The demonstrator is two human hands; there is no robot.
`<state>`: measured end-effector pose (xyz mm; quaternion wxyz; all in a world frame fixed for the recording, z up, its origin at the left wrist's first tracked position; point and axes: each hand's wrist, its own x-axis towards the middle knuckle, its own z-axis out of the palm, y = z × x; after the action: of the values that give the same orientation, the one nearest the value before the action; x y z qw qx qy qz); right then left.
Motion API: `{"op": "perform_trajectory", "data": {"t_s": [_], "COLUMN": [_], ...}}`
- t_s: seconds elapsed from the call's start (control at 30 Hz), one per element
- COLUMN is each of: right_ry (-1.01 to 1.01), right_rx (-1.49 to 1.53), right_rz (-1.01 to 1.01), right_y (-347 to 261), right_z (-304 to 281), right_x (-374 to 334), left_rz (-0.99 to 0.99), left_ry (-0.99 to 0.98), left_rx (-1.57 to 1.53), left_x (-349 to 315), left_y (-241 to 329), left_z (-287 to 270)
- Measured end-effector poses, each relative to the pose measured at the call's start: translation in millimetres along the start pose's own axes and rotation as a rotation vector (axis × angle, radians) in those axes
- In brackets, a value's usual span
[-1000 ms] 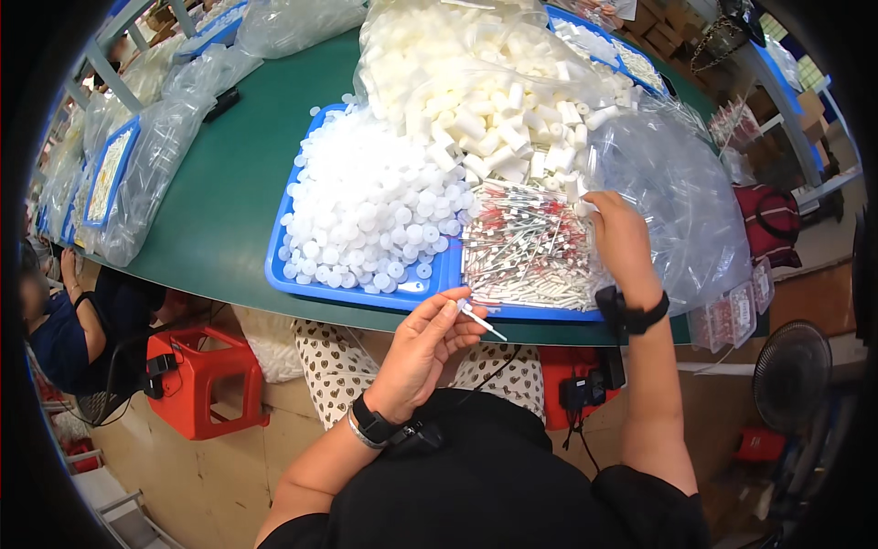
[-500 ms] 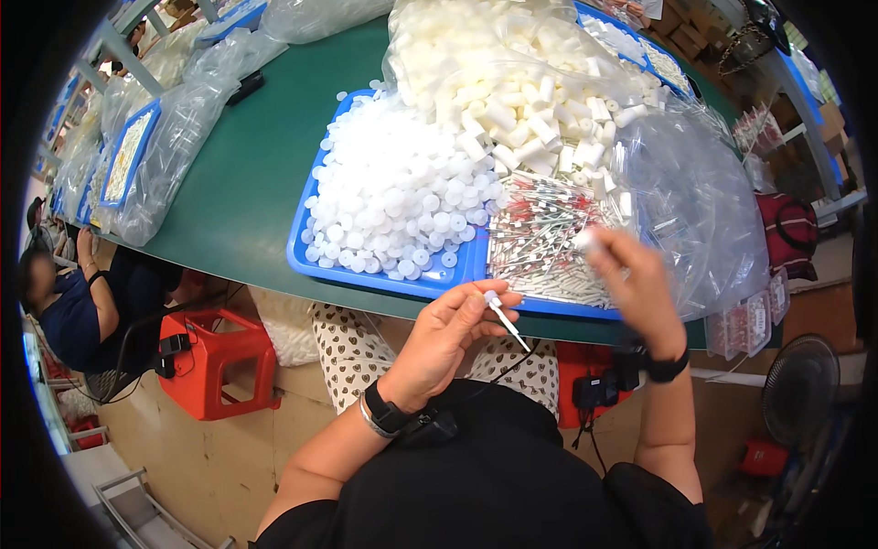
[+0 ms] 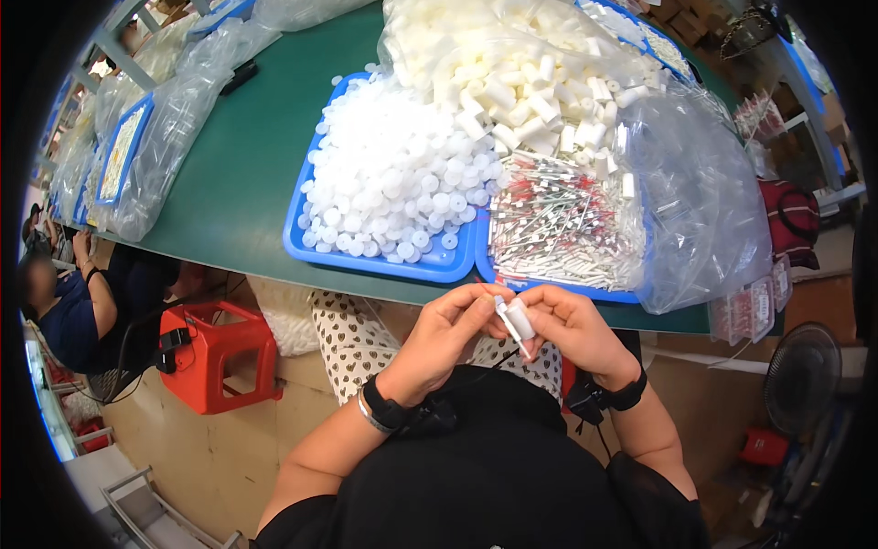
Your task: The person repeatedly picks up a white cylindrical foam piece and a thin metal stick from trays on a table. They insert the stick into the foam piece and place the assembled item into a clear plastic bag. The process is repeated continuously throughout the video.
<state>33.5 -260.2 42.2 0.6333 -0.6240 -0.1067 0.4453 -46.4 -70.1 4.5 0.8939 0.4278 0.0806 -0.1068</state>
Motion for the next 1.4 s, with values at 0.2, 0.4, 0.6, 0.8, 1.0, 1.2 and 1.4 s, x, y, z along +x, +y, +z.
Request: {"op": "perform_trajectory", "data": {"t_s": [0.2,0.4,0.6,0.8,1.0,1.2,1.4], "right_ry": [0.013,-0.055,0.009,1.015,0.981,0.853,0.258], "right_rx": [-0.237,0.221,-0.084,-1.575,-1.900,-1.118,-1.154], "right_rz": [-0.085,0.158,-0.081,-0.450,-0.040,-0.565,-0.646], "right_y": [2,-5,-7,-34,-23,-48,-24], "right_z": [7,-3,-15,-126,-167,-90,-9], "right_x": [1,0,-6,0,6,-11,-19], "left_rz": [-0.027,0.061,-0.027,-0.107,-0.154,-0.099,-0.046], "left_ry": [0.041,0.034,0.010,-0.022,-0.063,-0.060,0.046], "left_rx": [0.028,0.250,0.113,-0.146,-0.224,-0.163,-0.125], "left_x": [1,0,-1,2,3,10,11], "left_y": [-6,-3,-2,-8,-1,8,5], "left_z": [-1,5,15,4,7,-1,8]}}
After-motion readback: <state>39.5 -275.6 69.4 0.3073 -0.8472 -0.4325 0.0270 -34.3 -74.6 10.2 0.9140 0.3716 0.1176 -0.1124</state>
